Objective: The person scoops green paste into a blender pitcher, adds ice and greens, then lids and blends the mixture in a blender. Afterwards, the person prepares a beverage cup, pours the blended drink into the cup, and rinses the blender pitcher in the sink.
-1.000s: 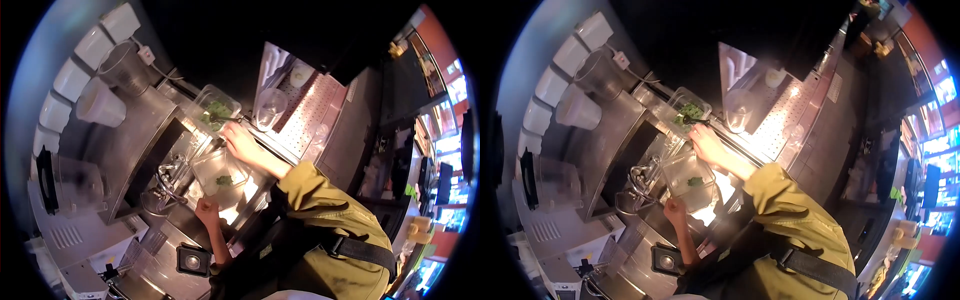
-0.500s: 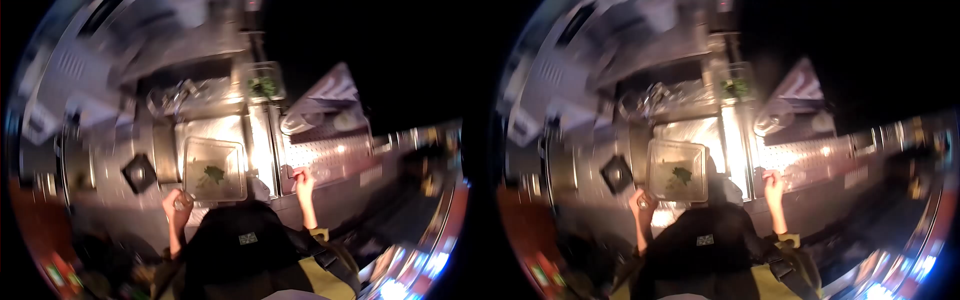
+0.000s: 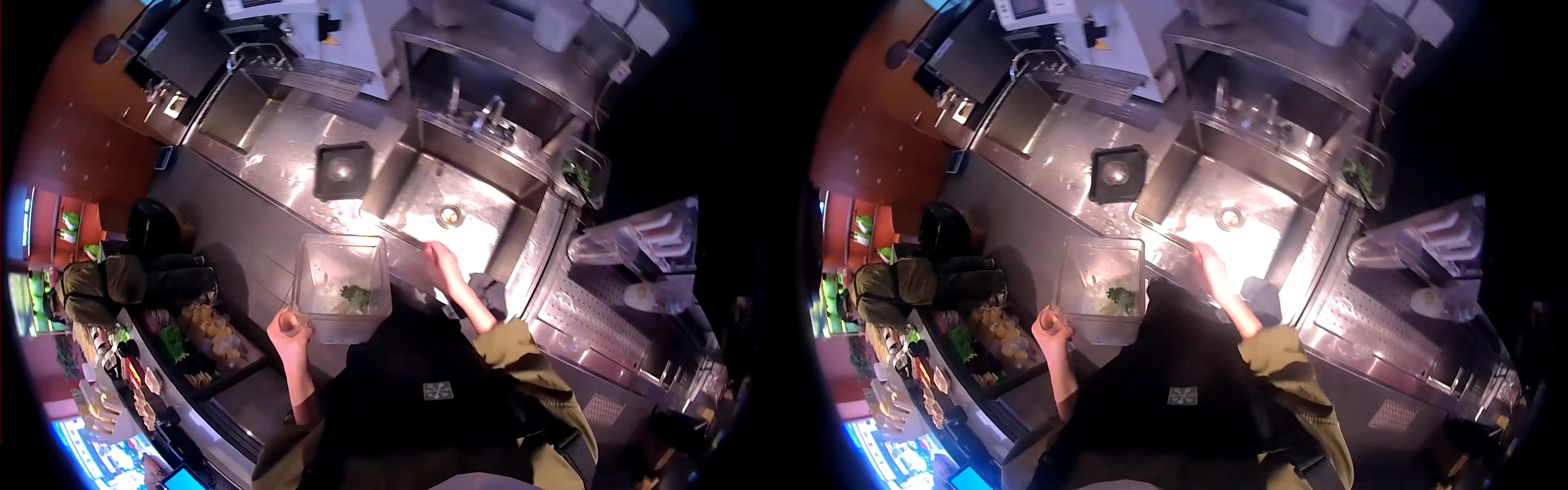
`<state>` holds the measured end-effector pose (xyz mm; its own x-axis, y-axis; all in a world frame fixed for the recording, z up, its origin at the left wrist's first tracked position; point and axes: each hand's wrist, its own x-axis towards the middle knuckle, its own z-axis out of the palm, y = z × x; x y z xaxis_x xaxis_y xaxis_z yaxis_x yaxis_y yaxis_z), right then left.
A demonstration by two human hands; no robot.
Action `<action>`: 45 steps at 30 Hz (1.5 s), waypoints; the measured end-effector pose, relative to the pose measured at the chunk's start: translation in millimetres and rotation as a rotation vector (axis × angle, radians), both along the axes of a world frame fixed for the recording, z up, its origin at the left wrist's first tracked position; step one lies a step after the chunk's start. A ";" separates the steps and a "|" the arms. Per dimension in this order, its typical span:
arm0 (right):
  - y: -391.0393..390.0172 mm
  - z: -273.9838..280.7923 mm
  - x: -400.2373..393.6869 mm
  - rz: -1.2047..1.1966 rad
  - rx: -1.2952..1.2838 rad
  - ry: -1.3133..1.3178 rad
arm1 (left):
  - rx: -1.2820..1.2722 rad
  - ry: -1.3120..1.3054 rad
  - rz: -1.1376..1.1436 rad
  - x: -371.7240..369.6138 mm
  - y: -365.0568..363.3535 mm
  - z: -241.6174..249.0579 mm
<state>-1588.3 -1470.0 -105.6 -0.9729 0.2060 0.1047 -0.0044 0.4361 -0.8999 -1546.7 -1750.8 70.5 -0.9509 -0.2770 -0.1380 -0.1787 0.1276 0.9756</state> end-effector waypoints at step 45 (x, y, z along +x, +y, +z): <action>-282.4 159.4 -396.3 0.003 0.799 -0.026 | -0.856 0.554 -0.781 -518.5 -144.5 -26.2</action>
